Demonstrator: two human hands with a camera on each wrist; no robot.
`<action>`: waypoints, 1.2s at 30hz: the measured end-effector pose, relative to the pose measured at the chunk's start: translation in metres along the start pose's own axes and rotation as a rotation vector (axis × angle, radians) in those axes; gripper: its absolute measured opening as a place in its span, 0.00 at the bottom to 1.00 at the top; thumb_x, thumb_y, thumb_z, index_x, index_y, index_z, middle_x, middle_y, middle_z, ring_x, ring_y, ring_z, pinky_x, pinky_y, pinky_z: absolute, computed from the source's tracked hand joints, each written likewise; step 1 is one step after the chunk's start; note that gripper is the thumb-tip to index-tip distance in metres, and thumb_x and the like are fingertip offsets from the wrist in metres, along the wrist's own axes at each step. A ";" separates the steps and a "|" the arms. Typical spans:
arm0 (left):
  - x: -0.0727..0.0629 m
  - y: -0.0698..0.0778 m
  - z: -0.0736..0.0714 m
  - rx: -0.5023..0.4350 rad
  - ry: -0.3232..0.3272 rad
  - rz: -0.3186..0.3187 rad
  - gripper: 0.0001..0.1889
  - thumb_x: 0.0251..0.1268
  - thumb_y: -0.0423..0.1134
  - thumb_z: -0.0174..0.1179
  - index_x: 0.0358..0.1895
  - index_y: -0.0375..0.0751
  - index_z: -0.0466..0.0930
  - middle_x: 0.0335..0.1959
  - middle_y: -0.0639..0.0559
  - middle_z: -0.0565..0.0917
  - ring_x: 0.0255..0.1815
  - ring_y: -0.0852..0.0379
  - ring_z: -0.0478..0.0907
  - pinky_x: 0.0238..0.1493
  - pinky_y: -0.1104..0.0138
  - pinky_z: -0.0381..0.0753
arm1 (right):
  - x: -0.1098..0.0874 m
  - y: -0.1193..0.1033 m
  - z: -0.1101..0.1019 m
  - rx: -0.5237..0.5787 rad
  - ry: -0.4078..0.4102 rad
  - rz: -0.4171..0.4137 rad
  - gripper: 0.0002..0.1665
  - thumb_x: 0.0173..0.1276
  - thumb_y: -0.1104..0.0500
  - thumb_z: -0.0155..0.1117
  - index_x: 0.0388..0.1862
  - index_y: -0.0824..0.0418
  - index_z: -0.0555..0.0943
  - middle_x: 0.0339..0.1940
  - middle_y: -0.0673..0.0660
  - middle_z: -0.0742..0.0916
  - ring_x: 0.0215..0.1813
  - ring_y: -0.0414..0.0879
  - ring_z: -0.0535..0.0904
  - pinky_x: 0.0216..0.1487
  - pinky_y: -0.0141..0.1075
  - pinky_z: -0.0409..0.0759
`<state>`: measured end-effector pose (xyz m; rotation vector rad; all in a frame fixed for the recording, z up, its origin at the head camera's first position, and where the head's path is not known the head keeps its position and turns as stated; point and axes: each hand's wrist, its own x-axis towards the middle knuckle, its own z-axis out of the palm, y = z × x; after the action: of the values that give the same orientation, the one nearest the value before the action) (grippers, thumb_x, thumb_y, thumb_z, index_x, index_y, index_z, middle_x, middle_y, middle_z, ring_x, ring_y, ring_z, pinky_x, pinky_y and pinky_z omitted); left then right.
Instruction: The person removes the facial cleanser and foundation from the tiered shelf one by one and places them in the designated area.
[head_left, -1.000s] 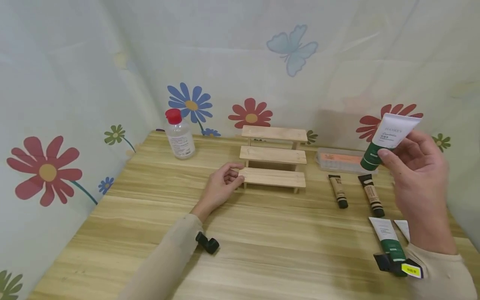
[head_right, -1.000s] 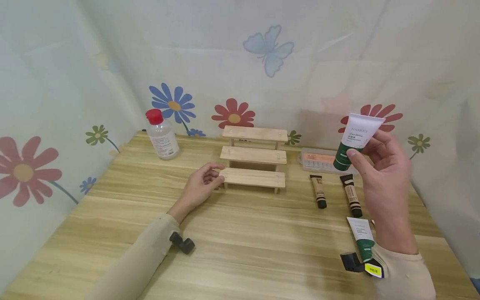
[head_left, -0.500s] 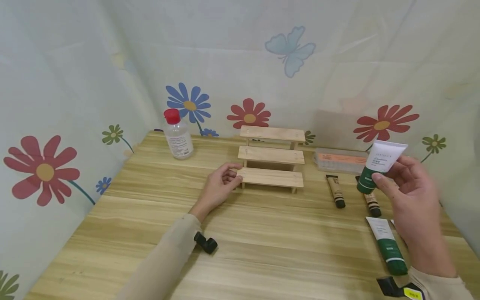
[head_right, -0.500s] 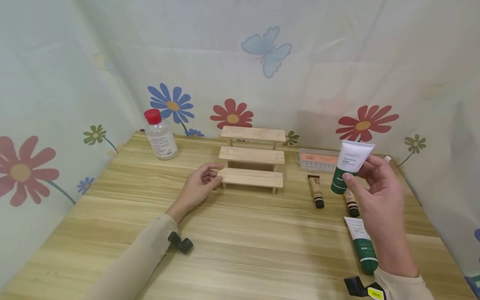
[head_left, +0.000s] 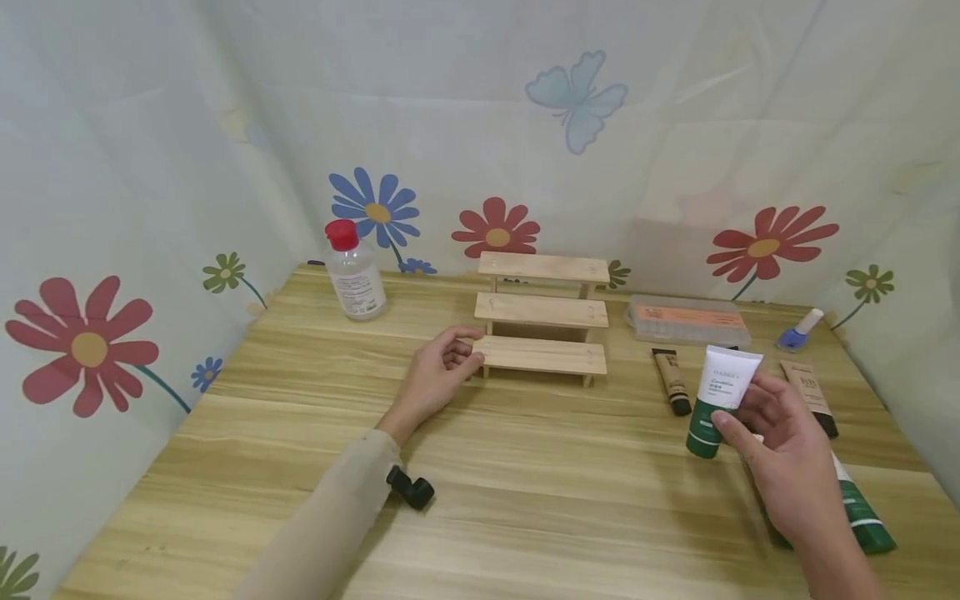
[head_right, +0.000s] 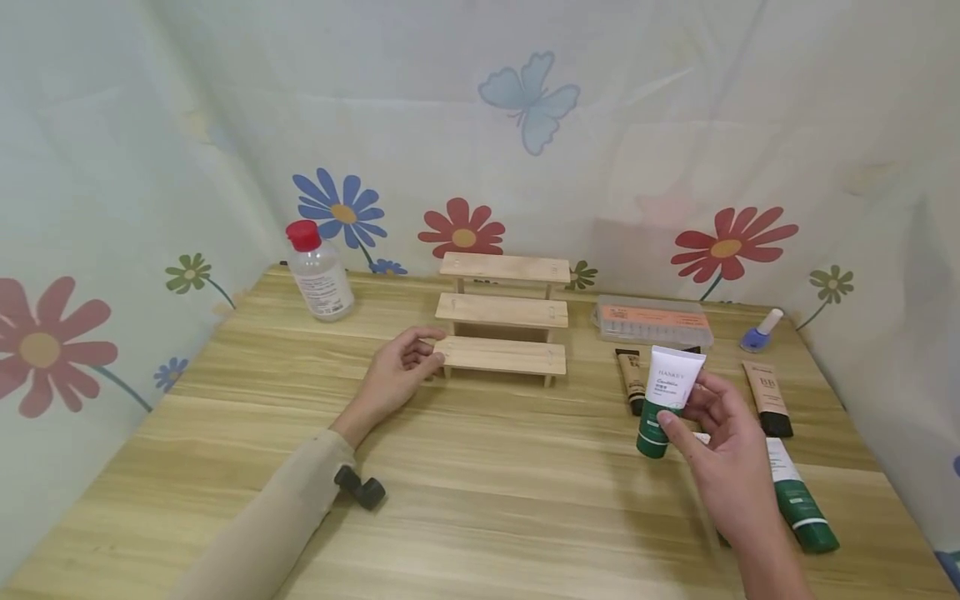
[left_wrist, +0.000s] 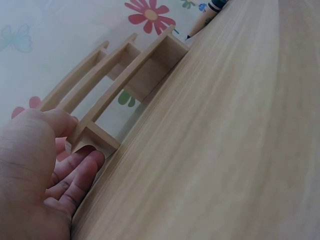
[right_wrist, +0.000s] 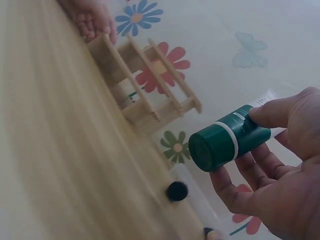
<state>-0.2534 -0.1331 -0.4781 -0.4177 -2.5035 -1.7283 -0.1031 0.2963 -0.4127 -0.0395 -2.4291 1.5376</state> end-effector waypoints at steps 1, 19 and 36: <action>0.000 0.000 0.000 0.000 0.000 -0.001 0.18 0.81 0.45 0.71 0.68 0.52 0.86 0.48 0.48 0.91 0.47 0.52 0.87 0.50 0.66 0.86 | -0.003 0.003 0.001 0.002 -0.003 0.015 0.35 0.82 0.63 0.71 0.82 0.51 0.70 0.60 0.39 0.83 0.58 0.34 0.81 0.52 0.20 0.81; 0.000 -0.001 -0.001 0.018 0.004 0.007 0.16 0.81 0.43 0.70 0.67 0.53 0.86 0.47 0.51 0.91 0.44 0.54 0.88 0.46 0.67 0.86 | -0.036 0.024 0.008 -0.177 -0.133 0.248 0.45 0.79 0.51 0.77 0.83 0.66 0.67 0.71 0.69 0.83 0.51 0.25 0.79 0.50 0.17 0.79; 0.000 -0.004 0.000 0.016 0.003 0.001 0.16 0.81 0.44 0.70 0.66 0.55 0.86 0.46 0.52 0.91 0.45 0.54 0.88 0.47 0.65 0.86 | -0.034 0.028 0.006 -0.239 -0.253 0.352 0.50 0.79 0.41 0.75 0.86 0.66 0.67 0.68 0.69 0.84 0.54 0.40 0.86 0.44 0.31 0.87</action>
<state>-0.2548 -0.1340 -0.4816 -0.4154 -2.5128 -1.7066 -0.0754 0.2980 -0.4470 -0.3566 -2.9240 1.4467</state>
